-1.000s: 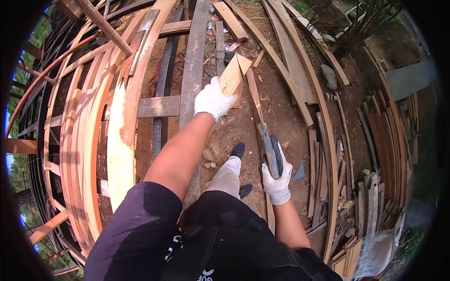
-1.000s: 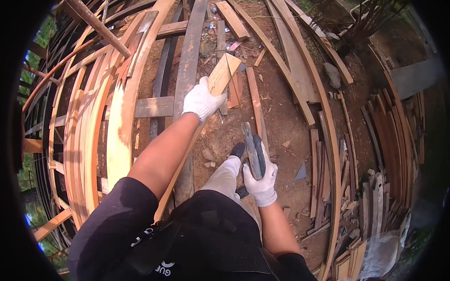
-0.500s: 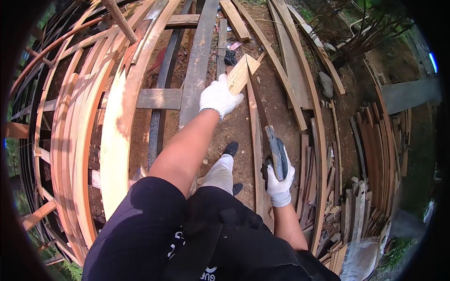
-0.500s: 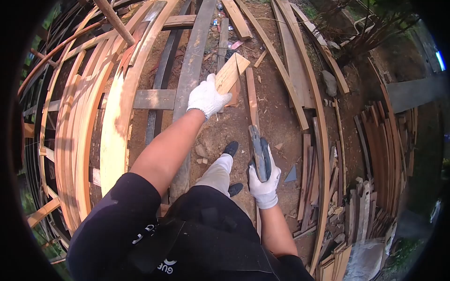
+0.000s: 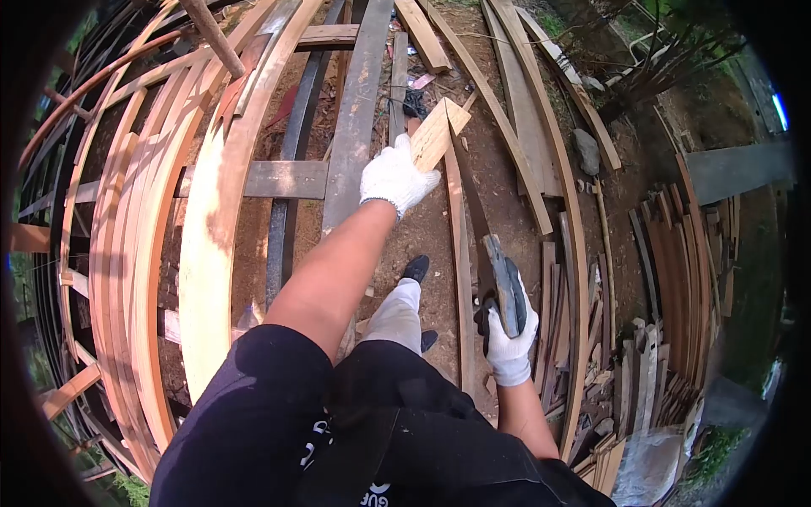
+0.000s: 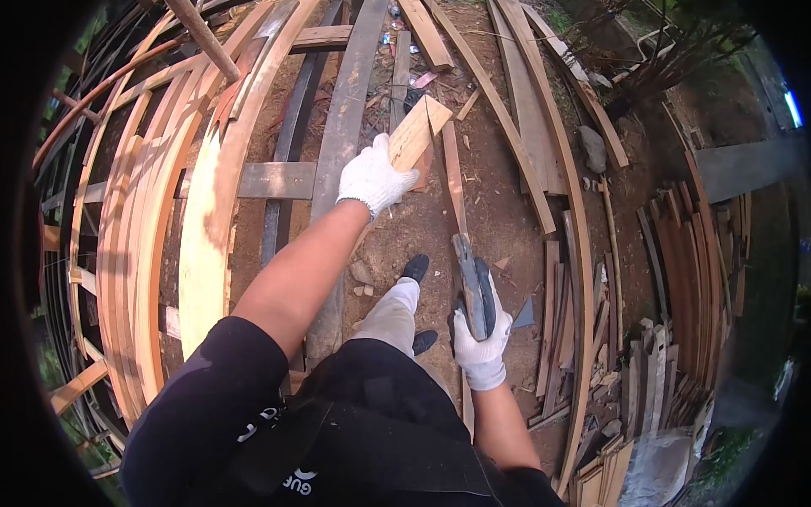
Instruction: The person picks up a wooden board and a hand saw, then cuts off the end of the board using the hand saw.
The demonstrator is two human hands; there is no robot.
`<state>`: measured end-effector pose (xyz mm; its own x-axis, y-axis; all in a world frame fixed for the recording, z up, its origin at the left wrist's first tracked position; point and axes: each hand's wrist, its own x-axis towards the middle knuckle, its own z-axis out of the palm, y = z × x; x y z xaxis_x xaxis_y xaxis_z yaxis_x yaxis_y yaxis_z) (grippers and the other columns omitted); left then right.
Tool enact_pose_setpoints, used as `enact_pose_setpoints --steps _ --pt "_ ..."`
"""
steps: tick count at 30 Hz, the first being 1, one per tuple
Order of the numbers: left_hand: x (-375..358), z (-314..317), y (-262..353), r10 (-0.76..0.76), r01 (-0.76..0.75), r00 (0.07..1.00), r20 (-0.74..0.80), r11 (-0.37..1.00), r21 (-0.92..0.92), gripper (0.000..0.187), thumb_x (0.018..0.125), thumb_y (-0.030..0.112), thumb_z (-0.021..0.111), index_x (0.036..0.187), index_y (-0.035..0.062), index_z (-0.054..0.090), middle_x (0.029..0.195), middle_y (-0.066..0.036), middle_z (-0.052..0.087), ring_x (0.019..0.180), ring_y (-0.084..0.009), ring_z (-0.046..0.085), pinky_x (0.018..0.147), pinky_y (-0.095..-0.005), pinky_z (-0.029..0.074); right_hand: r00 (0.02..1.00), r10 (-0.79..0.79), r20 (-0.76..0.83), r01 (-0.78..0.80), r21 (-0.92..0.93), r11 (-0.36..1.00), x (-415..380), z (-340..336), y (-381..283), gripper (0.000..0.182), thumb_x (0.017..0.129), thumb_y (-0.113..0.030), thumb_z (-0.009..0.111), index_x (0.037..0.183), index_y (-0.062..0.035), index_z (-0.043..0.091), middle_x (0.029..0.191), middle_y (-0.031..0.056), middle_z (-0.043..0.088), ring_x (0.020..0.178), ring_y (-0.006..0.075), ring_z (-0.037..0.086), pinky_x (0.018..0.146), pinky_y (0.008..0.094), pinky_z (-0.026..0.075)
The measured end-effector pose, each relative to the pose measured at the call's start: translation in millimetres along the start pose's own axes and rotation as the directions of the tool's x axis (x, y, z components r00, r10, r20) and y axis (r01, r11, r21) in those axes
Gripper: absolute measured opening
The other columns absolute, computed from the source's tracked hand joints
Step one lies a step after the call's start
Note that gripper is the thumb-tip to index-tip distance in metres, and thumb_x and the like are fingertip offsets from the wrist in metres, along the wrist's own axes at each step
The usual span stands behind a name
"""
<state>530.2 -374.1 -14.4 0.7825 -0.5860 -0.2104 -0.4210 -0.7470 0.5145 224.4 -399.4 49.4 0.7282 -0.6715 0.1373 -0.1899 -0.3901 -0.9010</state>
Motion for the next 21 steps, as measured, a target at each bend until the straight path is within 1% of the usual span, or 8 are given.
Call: enact_pose_setpoints --steps 4,7,10,12,13,14,17,21 --pt "-4 2 -3 -0.01 0.01 1.0 -0.014 0.999 0.04 0.076 0.079 0.051 0.072 0.135 0.0049 0.049 0.118 -0.028 0.067 0.109 -0.0424 0.069 0.095 -0.0492 0.056 0.998 -0.022 -0.058 0.025 0.051 0.998 89 26 49 0.054 0.087 -0.004 0.066 0.14 0.0078 0.059 0.134 0.0222 0.069 0.121 0.0286 0.069 0.107 0.0373 0.05" --pt "-2 1 -1 0.007 -0.008 0.999 -0.036 1.0 -0.014 0.073 0.079 0.051 0.074 0.13 0.0048 0.05 0.115 -0.027 0.069 0.107 -0.0429 0.07 0.093 -0.0491 0.056 0.996 0.069 -0.059 -0.073 -0.059 0.996 208 78 39 0.035 0.088 -0.014 0.073 0.119 0.0022 0.07 0.109 0.0212 0.076 0.102 0.033 0.074 0.09 0.0375 0.056" --pt "-4 2 -4 0.045 -0.046 0.998 -0.033 0.998 -0.035 0.071 0.079 0.052 0.074 0.127 0.0048 0.051 0.114 -0.027 0.069 0.105 -0.0431 0.07 0.092 -0.0496 0.057 0.995 -0.02 -0.096 0.006 -0.14 0.99 175 66 18 0.033 0.088 -0.016 0.072 0.116 0.0022 0.071 0.107 0.0209 0.076 0.101 0.0361 0.074 0.089 0.0379 0.056" --pt "12 -4 -2 0.031 -0.033 0.998 -0.05 0.998 -0.057 0.071 0.079 0.052 0.075 0.126 0.0049 0.052 0.115 -0.027 0.069 0.105 -0.0426 0.07 0.092 -0.0502 0.057 0.998 -0.005 -0.07 -0.002 -0.091 0.996 106 42 17 0.05 0.087 -0.01 0.07 0.135 0.0036 0.063 0.123 0.0239 0.072 0.115 0.0324 0.071 0.101 0.0374 0.053" --pt "11 -5 0 0.02 -0.021 0.999 -0.042 0.999 -0.035 0.071 0.079 0.051 0.076 0.127 0.0049 0.052 0.114 -0.027 0.069 0.105 -0.0427 0.07 0.091 -0.0502 0.057 0.989 0.147 0.01 -0.146 -0.064 0.987 67 21 -3 0.06 0.087 -0.007 0.066 0.145 0.0065 0.054 0.134 0.0258 0.067 0.124 0.0313 0.067 0.108 0.039 0.049" --pt "0 -1 -2 -0.001 0.001 1.0 -0.014 1.0 -0.017 0.071 0.079 0.05 0.077 0.127 0.0049 0.052 0.114 -0.027 0.069 0.105 -0.0427 0.07 0.091 -0.0503 0.057 0.998 0.055 0.02 -0.054 -0.035 0.998 32 1 1 0.061 0.087 -0.005 0.062 0.147 0.008 0.051 0.138 0.0256 0.065 0.129 0.0305 0.065 0.109 0.0401 0.048" --pt "3 -5 -3 0.006 -0.006 1.0 -0.019 1.0 -0.003 0.074 0.08 0.056 0.074 0.128 0.0048 0.052 0.114 -0.027 0.069 0.106 -0.043 0.07 0.093 -0.0496 0.057 0.969 0.243 0.032 -0.245 0.122 0.962 46 3 0 0.058 0.09 -0.007 0.062 0.146 0.0046 0.055 0.125 0.0214 0.072 0.111 0.0255 0.071 0.1 0.0402 0.052" --pt "0 0 0 -0.024 0.022 0.999 -0.041 0.999 -0.044 0.073 0.079 0.055 0.075 0.127 0.0042 0.053 0.113 -0.027 0.07 0.107 -0.0428 0.07 0.094 -0.0498 0.056 0.997 0.008 -0.076 -0.02 -0.163 0.986 230 86 36 0.032 0.088 -0.019 0.073 0.111 0.0025 0.072 0.1 0.0207 0.077 0.093 0.0358 0.074 0.085 0.0414 0.056"
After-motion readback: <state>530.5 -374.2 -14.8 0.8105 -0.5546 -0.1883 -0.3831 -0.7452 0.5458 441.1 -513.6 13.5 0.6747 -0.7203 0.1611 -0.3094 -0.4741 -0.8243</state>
